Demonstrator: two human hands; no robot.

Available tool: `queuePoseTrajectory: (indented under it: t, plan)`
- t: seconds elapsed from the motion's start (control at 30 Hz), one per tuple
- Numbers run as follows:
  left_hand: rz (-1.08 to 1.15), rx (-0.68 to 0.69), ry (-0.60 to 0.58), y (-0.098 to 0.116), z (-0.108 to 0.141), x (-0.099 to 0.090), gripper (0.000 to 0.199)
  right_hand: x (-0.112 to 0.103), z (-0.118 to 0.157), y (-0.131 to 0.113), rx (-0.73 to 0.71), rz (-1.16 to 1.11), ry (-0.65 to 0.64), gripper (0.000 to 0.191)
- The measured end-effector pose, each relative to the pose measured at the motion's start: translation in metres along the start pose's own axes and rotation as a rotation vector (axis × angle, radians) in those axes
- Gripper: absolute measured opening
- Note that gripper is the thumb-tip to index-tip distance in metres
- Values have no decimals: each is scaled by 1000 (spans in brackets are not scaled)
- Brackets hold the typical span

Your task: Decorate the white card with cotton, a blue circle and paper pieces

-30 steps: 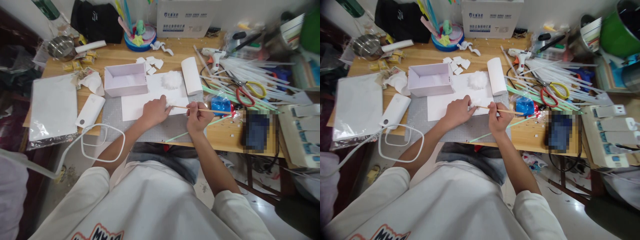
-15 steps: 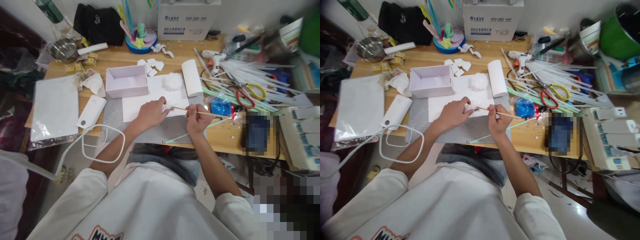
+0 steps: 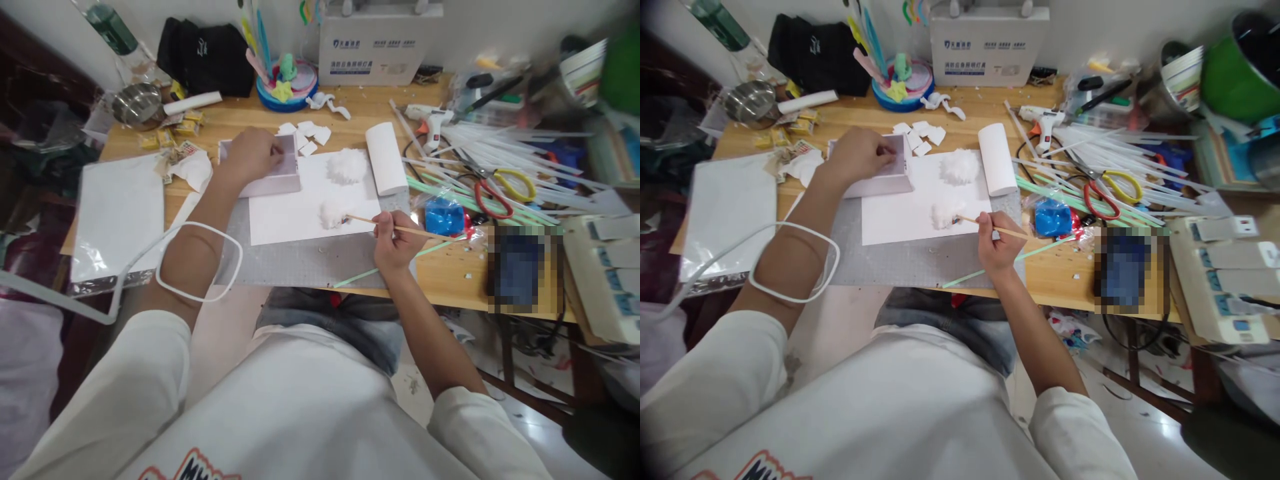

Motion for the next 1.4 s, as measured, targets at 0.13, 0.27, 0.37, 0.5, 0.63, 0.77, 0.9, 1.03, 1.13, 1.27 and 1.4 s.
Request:
queuePoseTrajectory:
  t: [0.13, 0.27, 0.37, 0.5, 0.63, 0.77, 0.9, 1.03, 1.13, 1.27, 1.4]
  plan:
    - [-9, -4, -19, -6, -13, 12, 16, 1, 0, 1, 22, 19, -12, 49]
    - [9, 9, -57, -11, -18, 17, 12, 0, -1, -1, 3, 28, -7, 49]
    - [4, 10, -56, -10, -16, 15, 10, 0, 0, -2, 8, -5, -4, 47]
    - [13, 52, 47, 7, 1, -6, 12, 1, 1, -1, 20, -14, -5, 46]
    - [95, 154, 236, 46, 38, -32, 4, 1, 1, 0, 26, 11, -10, 47]
    - [446, 192, -62, 90, 80, 6, 14, 1, 0, -1, 36, 22, -22, 49]
    - [607, 304, -339, 127, 108, 69, 17, -2, 0, -4, 7, 29, -5, 46]
    - [427, 295, -281, 132, 105, 101, 19, -1, 1, -2, 6, 9, 2, 44]
    - [321, 269, -190, 127, 98, 104, 22, 0, 1, -1, 10, 11, -9, 43]
    - [362, 192, -84, 114, 95, 100, 22, -1, 0, -3, -3, 2, -5, 42]
    - [456, 185, -49, 104, 95, 106, 18, -3, 3, -2, 13, 6, 12, 46]
Point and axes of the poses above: each hand's wrist, its own z-axis away from the middle knuckle, its own x-axis out of the palm, y = z × x, the point moved 6 cm from there along -z, towards the middle knuckle, and after that the axes turned 11 degrees about z, right-handed, at the moved point
